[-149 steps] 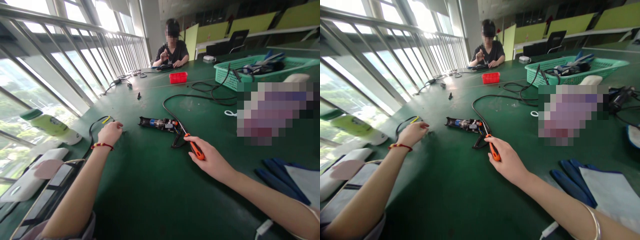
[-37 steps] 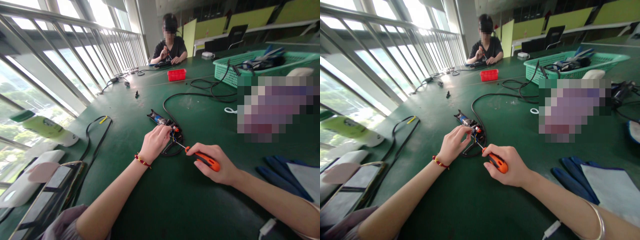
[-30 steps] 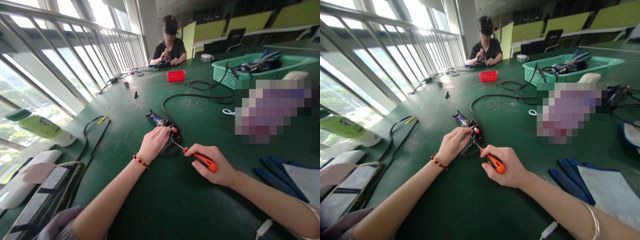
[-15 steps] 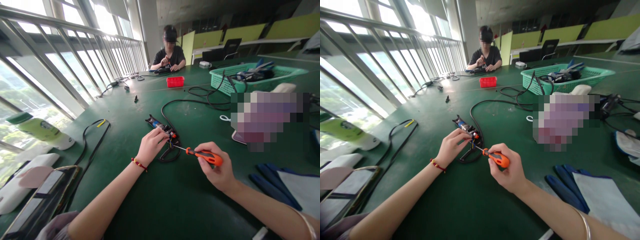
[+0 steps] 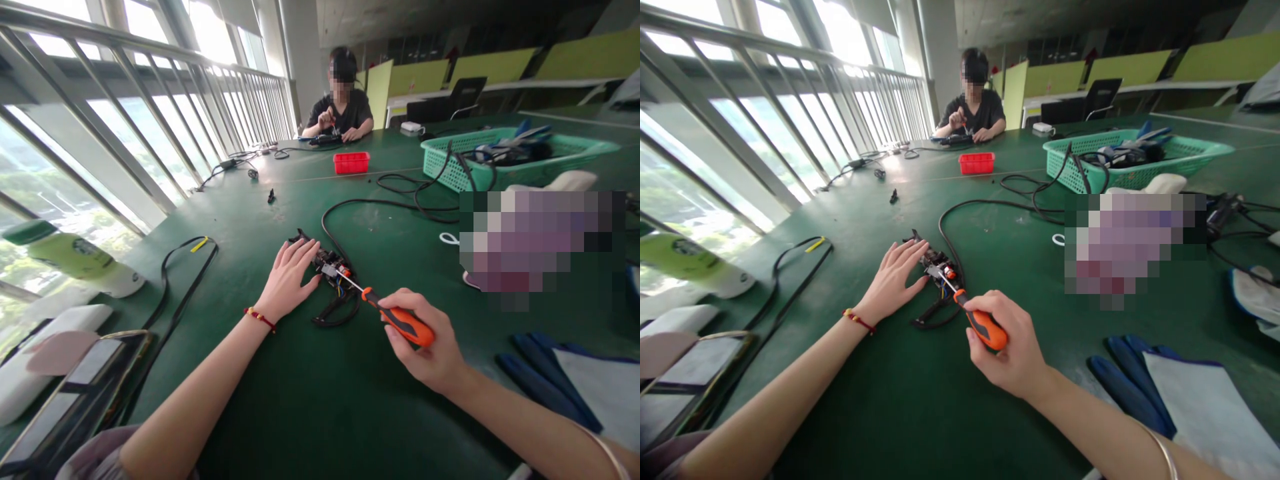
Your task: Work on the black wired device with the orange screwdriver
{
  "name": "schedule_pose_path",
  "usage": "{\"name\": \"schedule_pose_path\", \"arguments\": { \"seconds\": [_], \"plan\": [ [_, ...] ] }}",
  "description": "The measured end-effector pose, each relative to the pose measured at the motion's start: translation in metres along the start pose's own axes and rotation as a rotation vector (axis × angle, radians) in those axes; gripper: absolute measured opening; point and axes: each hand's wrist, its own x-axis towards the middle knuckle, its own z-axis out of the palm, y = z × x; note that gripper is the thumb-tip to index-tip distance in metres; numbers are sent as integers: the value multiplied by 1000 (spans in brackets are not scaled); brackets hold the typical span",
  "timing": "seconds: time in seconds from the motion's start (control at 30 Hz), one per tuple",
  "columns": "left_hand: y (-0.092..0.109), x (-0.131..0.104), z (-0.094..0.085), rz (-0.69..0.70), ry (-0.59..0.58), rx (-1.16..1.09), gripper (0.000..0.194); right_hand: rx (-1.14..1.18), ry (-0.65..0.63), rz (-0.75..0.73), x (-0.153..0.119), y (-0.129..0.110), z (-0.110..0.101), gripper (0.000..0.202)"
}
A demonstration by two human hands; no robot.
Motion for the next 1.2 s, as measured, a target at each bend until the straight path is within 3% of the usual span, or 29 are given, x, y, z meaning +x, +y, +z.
{"name": "schedule_pose_path", "arguments": {
  "seconds": [0.27,0.43,0.57,0.83,1.2],
  "plan": [
    [6,0,-5,-46,34,107,45,41,11,8,1,0,1,24],
    [6,1,-7,-41,63,28,37,23,129,58,-3,1,0,20],
    [5,0,-5,-18,11,-60,45,45,177,104,-4,0,0,20],
    [13,-4,-8,-14,24,64,54,70,143,125,-6,2,-2,20],
    [19,-2,-6,5,6,75,52,98,166,122,-8,1,0,17]
  ]
}}
